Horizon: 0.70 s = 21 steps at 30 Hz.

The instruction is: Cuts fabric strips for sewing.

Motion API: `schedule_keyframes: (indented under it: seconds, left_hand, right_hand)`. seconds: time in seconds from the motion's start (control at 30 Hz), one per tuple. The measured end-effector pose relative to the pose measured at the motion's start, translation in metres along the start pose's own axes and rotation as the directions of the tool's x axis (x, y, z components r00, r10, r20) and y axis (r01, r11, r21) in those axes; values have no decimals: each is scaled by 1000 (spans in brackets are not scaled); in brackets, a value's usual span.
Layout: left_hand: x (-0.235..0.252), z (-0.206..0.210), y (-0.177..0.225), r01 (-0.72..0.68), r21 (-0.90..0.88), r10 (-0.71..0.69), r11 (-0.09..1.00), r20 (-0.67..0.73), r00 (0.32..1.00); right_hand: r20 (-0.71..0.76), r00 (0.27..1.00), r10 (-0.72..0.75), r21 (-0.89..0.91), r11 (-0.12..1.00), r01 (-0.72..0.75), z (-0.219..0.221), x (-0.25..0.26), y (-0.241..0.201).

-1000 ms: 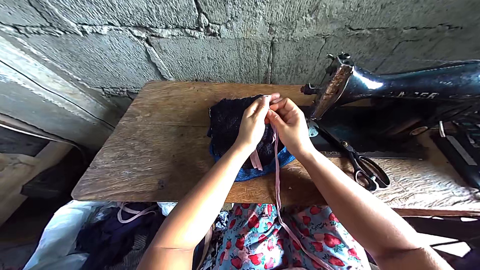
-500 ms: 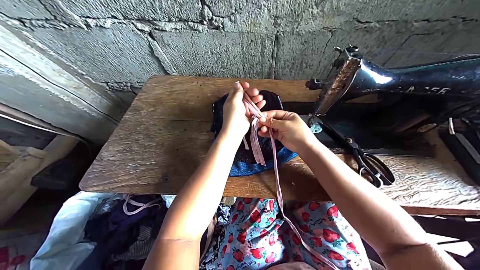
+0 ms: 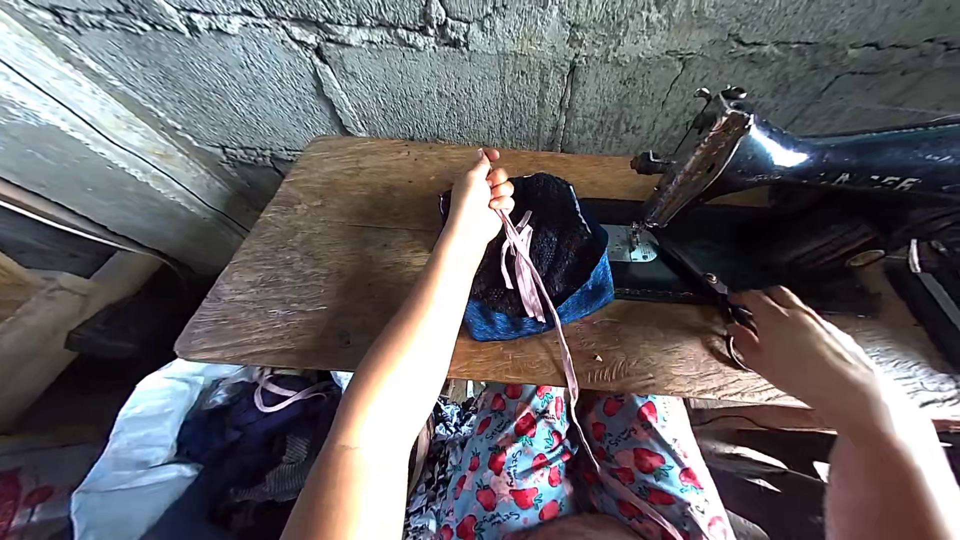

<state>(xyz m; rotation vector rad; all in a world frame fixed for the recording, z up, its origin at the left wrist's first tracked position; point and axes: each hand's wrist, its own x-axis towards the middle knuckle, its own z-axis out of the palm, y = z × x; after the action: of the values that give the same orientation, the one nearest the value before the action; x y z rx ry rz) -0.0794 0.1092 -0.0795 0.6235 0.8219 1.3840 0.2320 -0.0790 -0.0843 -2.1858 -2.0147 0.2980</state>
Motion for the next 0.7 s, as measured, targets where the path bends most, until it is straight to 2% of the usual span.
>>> schedule_keyframes:
  seconds: [0.1,0.2,0.33,0.47,0.53,0.6,0.63,0.7]
  left_hand:
    - [7,10,1,63,22,-62,998,-56,997]
    - [15,13,-2,116,13,-115,993,-70,991]
    - [14,11,-5,140,-50,-141,989,-5,990]
    - [2,11,8,129,-78,-123,989,73,990]
    - [-2,11,16,119,-88,-109,989,113,988]
    - [-6,12,21,117,-89,-102,989,154,983]
    - [-9,13,23,122,-77,-106,990,180,978]
    - [-13,12,27,135,-62,-114,989,261,959]
  right_hand:
    - [-23,996,-84,111,990,86,5,-3,29]
    - [51,997,-57,95,994,52,3,-8,35]
    - [70,997,27,33,999,-30,-2,-13,38]
    - [83,996,-14,148,989,2,-36,-35,48]
    - [-1,986,-167,210,964,164,-46,-40,50]
    - [-120,926,-358,179,910,375,-38,-28,38]
    - [-153,893,-422,131,887,442,-31,-18,26]
    - [-126,874,-470,72,874,481,-25,4,2]
